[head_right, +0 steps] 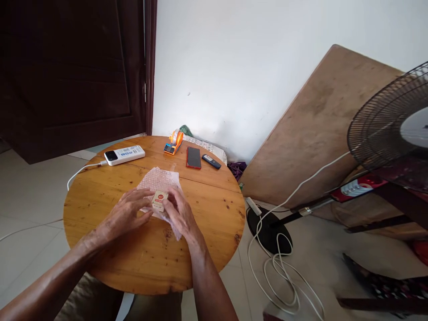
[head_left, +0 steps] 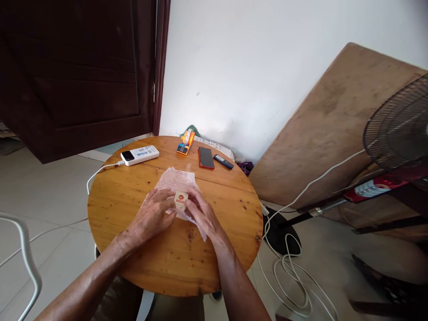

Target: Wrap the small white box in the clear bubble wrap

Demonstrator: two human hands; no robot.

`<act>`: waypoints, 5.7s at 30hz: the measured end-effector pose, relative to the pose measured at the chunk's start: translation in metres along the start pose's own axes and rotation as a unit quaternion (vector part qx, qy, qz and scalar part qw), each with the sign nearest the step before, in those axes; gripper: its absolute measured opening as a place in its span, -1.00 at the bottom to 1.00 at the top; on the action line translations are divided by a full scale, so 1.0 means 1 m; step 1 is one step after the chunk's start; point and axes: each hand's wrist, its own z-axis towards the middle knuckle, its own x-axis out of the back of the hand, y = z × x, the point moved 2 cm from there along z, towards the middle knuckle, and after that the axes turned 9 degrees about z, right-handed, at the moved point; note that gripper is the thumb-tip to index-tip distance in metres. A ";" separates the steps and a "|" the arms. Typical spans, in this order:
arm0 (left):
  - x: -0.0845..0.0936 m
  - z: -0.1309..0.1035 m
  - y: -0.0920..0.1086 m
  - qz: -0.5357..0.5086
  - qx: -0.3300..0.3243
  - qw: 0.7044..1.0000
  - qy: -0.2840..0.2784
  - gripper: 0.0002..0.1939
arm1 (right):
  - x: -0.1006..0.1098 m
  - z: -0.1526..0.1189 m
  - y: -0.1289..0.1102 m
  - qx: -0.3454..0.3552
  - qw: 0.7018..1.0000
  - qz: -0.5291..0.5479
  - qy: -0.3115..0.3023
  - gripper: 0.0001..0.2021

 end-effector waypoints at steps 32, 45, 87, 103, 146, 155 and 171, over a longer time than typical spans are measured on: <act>-0.015 0.033 -0.005 -0.352 0.205 0.908 -0.100 -0.83 | 0.016 0.000 0.000 -0.018 0.976 -0.151 0.154 -0.80; -0.023 0.031 -0.006 -0.356 0.204 0.908 -0.080 -0.80 | 0.011 -0.003 -0.002 0.022 0.909 -0.368 0.192 -0.82; -0.002 0.017 -0.042 0.021 0.246 0.954 -0.167 -0.63 | -0.030 -0.016 -0.028 0.226 0.849 -0.477 0.018 -0.79; 0.008 0.006 -0.032 0.124 0.242 0.950 -0.156 -0.72 | -0.035 -0.016 -0.033 0.199 0.825 -0.529 -0.023 -0.79; -0.007 0.013 0.022 -0.096 0.100 0.990 0.033 -0.87 | -0.029 -0.017 -0.034 0.184 0.899 -0.397 0.017 -0.47; -0.011 0.002 0.018 -0.110 0.009 0.993 0.040 -0.85 | -0.014 -0.017 -0.034 0.179 0.920 -0.348 -0.020 -0.36; -0.004 0.012 0.023 -0.064 -0.076 0.995 -0.016 -0.83 | 0.002 -0.011 -0.022 0.145 0.922 -0.354 0.065 -0.65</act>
